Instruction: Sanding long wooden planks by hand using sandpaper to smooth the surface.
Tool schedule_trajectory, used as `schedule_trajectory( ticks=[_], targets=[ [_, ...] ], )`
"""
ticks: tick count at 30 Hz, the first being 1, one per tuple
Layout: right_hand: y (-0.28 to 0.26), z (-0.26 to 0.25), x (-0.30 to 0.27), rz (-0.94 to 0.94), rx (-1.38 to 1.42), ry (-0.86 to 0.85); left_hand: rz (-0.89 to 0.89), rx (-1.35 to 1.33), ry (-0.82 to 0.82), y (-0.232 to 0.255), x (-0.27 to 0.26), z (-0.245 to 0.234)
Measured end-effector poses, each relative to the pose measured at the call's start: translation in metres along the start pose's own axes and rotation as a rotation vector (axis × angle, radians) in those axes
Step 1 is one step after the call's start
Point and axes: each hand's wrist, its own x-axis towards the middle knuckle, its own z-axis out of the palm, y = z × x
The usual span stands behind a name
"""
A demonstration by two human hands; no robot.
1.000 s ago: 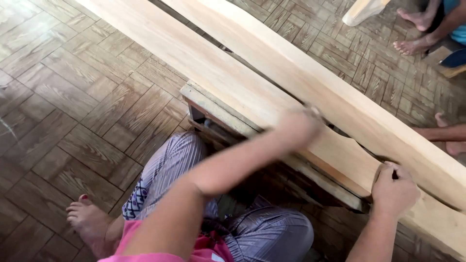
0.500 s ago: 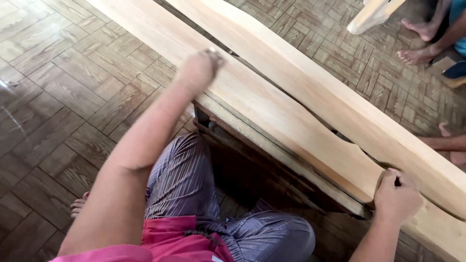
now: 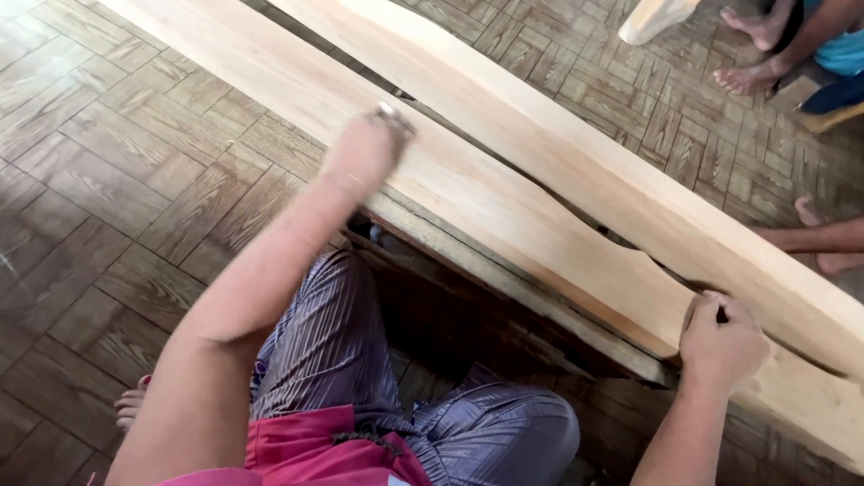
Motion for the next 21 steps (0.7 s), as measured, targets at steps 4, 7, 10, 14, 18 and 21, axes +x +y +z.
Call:
schedule_trajectory(
  ticks=[4, 7, 10, 14, 18, 21],
  targets=[
    [-0.021, -0.008, 0.004, 0.085, 0.009, -0.019, 0.422, -0.188, 0.536, 0.086, 0.035, 0.107],
    [-0.02, -0.01, 0.0, 0.104, -0.001, -0.031, 0.62, -0.137, 0.735, 0.182, 0.018, 0.116],
    [-0.022, -0.012, 0.0, 0.189, -0.027, -0.077, 0.612, -0.041, 0.453, 0.214, 0.003, 0.098],
    [-0.018, -0.006, 0.005, 0.104, 0.039, -0.037, 0.649, -0.347, 0.267, 0.152, 0.018, 0.092],
    [-0.006, -0.004, -0.001, -0.012, 0.065, -0.003, 0.4, -0.497, 0.521, 0.022, 0.036, 0.105],
    [-0.005, -0.002, 0.002, -0.049, -0.014, 0.02, -0.139, -0.333, 0.199, -0.062, -0.003, 0.023]
  ],
)
